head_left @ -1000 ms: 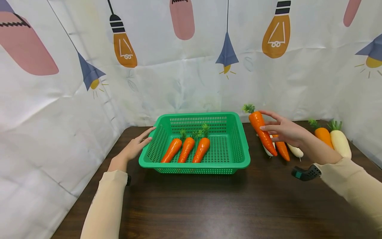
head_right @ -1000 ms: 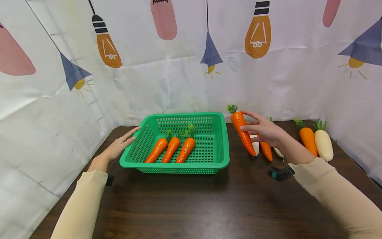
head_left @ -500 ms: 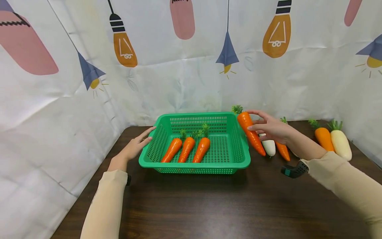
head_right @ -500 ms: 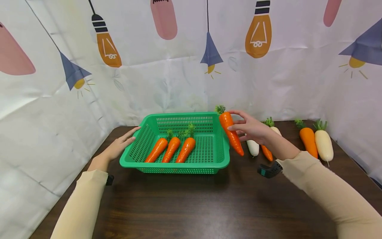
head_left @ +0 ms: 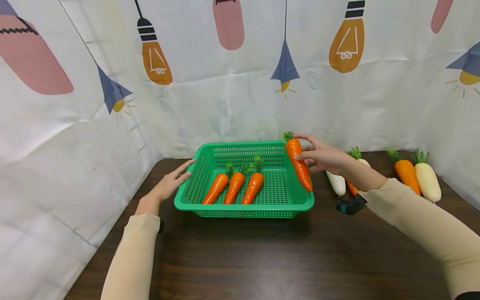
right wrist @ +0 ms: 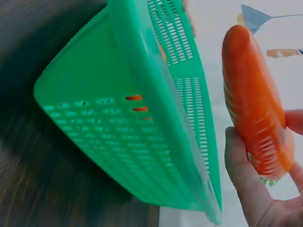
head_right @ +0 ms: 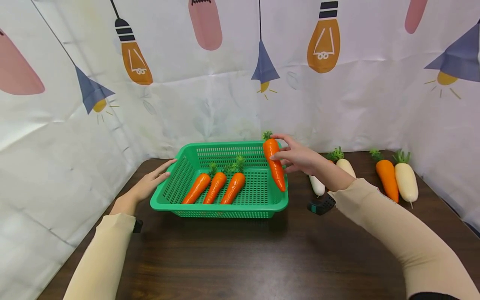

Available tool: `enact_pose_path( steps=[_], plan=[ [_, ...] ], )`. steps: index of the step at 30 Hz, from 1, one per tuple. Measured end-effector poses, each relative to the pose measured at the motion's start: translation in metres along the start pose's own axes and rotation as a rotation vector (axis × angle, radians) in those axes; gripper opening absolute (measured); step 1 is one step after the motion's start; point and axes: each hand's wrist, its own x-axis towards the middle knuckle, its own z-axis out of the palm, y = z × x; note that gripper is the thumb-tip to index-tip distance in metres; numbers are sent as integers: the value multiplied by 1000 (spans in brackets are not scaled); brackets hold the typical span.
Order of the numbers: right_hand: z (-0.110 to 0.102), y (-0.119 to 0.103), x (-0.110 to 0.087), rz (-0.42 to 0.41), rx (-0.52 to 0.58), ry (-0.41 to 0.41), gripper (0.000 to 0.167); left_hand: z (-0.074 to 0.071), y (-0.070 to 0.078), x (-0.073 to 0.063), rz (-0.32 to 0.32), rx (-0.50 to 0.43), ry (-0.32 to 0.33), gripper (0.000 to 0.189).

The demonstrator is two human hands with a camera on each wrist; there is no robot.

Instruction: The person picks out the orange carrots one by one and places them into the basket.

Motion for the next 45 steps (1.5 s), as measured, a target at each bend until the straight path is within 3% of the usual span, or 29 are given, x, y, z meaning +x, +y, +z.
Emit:
enact_pose_path(
  steps=[6,31,45],
  plan=[
    [6,-2,15,-6,-36,-34,77,1,0,1,3,-3,0,60],
    [38,-15,61,52,-58,-10,73,0,1,0,3,-1,-1,60],
    [44,-13,84,120,-115,-80,76,0,0,1,3,3,-5,61]
  ],
)
